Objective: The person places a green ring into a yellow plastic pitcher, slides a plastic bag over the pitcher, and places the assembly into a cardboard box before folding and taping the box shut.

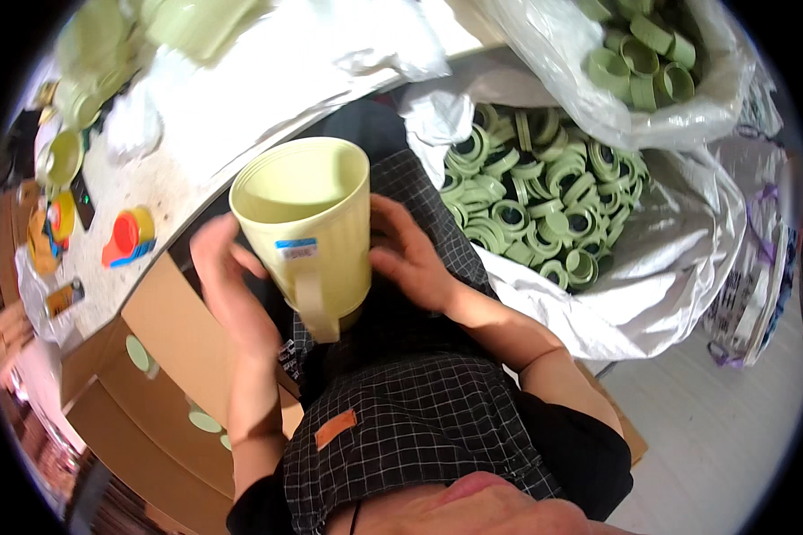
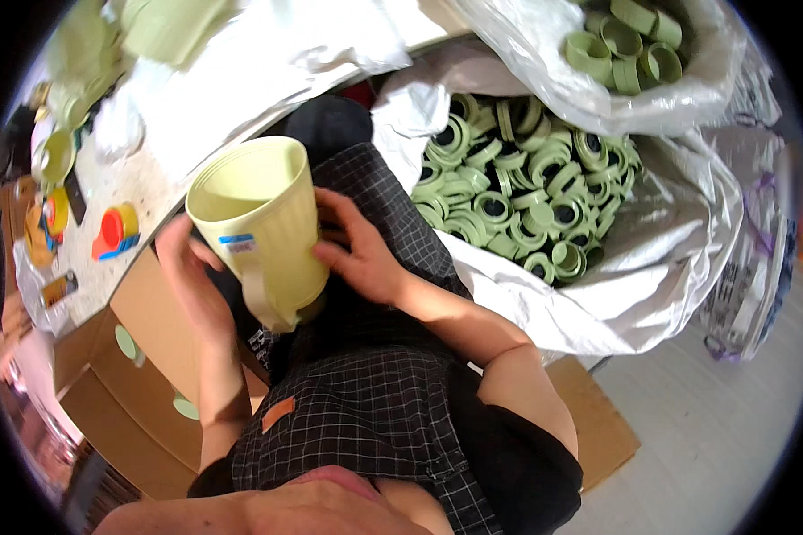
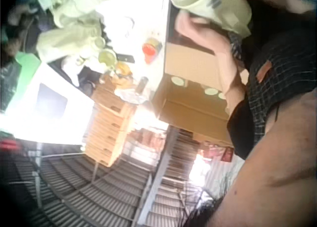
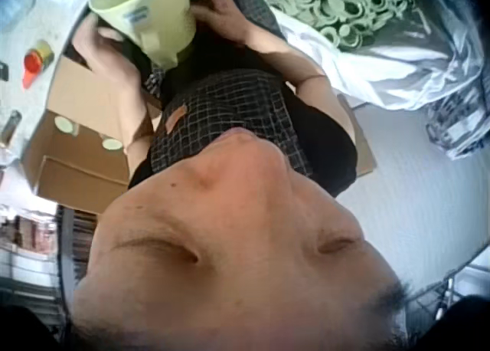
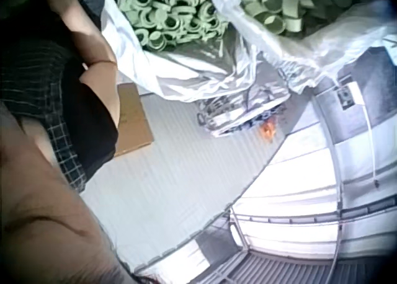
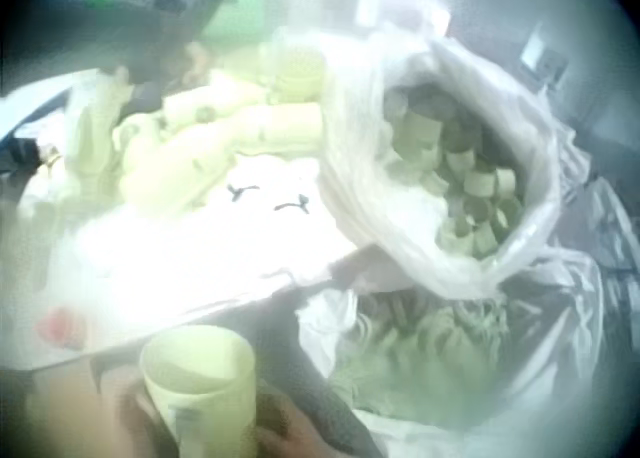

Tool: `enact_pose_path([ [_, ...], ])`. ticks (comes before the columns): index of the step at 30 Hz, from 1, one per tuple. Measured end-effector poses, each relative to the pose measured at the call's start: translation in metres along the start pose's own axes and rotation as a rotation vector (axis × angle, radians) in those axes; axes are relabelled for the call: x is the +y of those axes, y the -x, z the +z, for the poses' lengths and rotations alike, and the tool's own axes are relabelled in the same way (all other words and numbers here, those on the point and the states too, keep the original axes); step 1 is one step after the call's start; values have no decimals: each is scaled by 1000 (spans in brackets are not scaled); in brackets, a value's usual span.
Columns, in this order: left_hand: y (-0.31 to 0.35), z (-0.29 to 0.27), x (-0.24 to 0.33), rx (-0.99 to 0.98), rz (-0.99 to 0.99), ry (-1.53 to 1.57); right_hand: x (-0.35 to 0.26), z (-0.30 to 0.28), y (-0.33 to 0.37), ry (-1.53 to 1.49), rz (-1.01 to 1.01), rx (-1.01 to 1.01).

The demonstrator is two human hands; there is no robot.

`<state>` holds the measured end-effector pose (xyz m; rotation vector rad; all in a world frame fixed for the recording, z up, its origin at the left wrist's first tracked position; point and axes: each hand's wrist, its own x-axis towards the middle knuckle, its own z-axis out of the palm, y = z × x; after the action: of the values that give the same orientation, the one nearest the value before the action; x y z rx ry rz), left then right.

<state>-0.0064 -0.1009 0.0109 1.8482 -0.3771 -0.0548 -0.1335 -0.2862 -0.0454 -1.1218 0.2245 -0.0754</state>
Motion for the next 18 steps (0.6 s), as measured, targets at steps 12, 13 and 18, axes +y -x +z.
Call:
enact_pose_path([
  [12, 35, -31, 4, -236, -464, -40, 172, -318, 67, 1171, 879, 855],
  [13, 27, -26, 3, -333, -427, -54, 214, -339, 107, 1245, 976, 938],
  [18, 37, -13, -5, -270, -333, -94, 218, -305, 94, 1124, 1030, 566],
])
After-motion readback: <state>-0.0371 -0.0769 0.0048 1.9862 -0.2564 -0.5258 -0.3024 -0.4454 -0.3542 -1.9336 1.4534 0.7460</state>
